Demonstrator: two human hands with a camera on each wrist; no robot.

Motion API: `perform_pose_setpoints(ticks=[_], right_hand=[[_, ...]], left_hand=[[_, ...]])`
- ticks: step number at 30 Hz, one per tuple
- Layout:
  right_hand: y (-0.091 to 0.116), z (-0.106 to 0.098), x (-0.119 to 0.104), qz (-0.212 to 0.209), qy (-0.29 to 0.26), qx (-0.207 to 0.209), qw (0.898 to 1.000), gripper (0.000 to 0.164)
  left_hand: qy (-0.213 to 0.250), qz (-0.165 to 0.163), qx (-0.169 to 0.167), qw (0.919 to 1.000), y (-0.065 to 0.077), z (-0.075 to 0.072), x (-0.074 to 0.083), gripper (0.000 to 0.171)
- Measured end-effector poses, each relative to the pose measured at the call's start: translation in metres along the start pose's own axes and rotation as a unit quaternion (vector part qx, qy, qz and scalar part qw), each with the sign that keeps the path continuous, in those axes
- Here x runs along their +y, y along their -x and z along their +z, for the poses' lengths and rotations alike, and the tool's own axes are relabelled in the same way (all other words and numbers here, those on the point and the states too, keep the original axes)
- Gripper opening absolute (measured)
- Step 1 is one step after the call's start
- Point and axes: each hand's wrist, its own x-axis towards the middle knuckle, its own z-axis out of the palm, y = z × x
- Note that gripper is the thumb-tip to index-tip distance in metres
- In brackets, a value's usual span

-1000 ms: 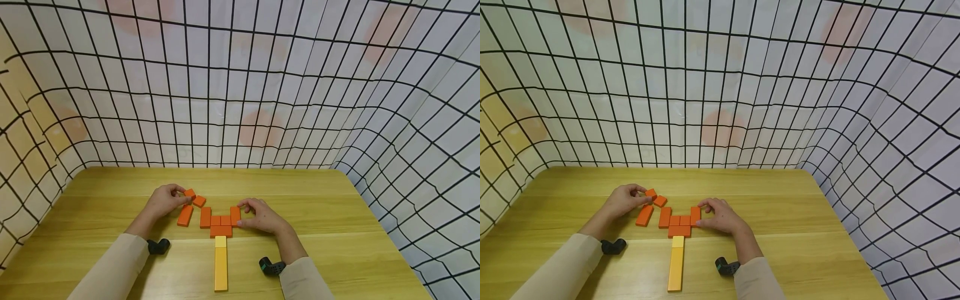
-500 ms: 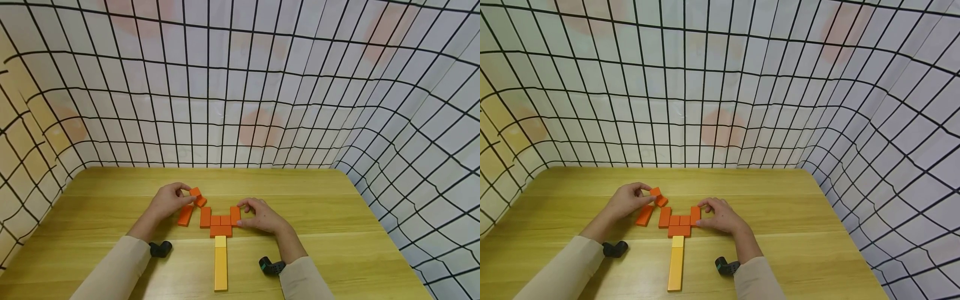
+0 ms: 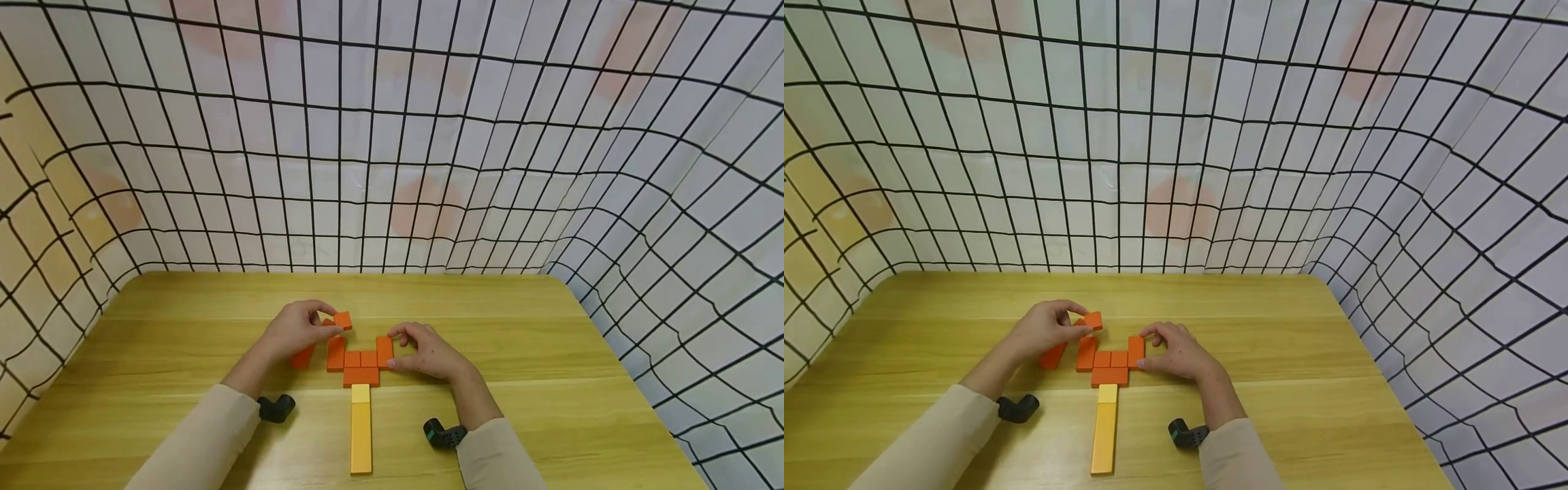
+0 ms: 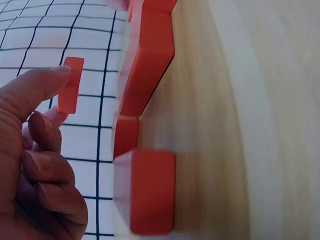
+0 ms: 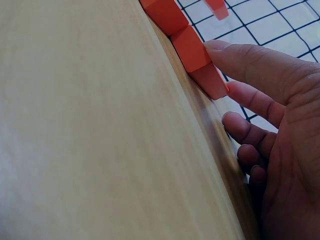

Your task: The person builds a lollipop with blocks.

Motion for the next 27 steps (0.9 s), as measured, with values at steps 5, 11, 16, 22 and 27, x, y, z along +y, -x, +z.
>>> perform_pose_setpoints(ticks=[5,11,16,22,27], right_hand=[[-0.001,0.0,0.001,0.001,-0.002,0.0,1.0,0.045],[-0.001,0.0,0.001,0.0,-0.005,0.0,1.0,0.045],[-0.001,0.0,0.001,0.001,-0.003,-0.002,1.0,0.045],[-0.001,-0.001,0.001,0.004,0.0,-0.002,1.0,0.045],[-0.002,-0.001,0.002,0.006,0.001,0.001,1.0,0.047]], left_hand=[[0.012,0.009,-0.018,0.9997,0.0,0.01,0.004,0.036],[-0.005,0.018,-0.04,0.999,-0.002,0.021,0.008,0.034],[-0.034,0.008,-0.049,0.9982,-0.003,0.028,0.011,0.034],[-0.055,0.002,-0.061,0.9966,-0.006,0.035,0.014,0.035],[-0.08,0.002,-0.057,0.9952,-0.009,0.04,0.015,0.035]])
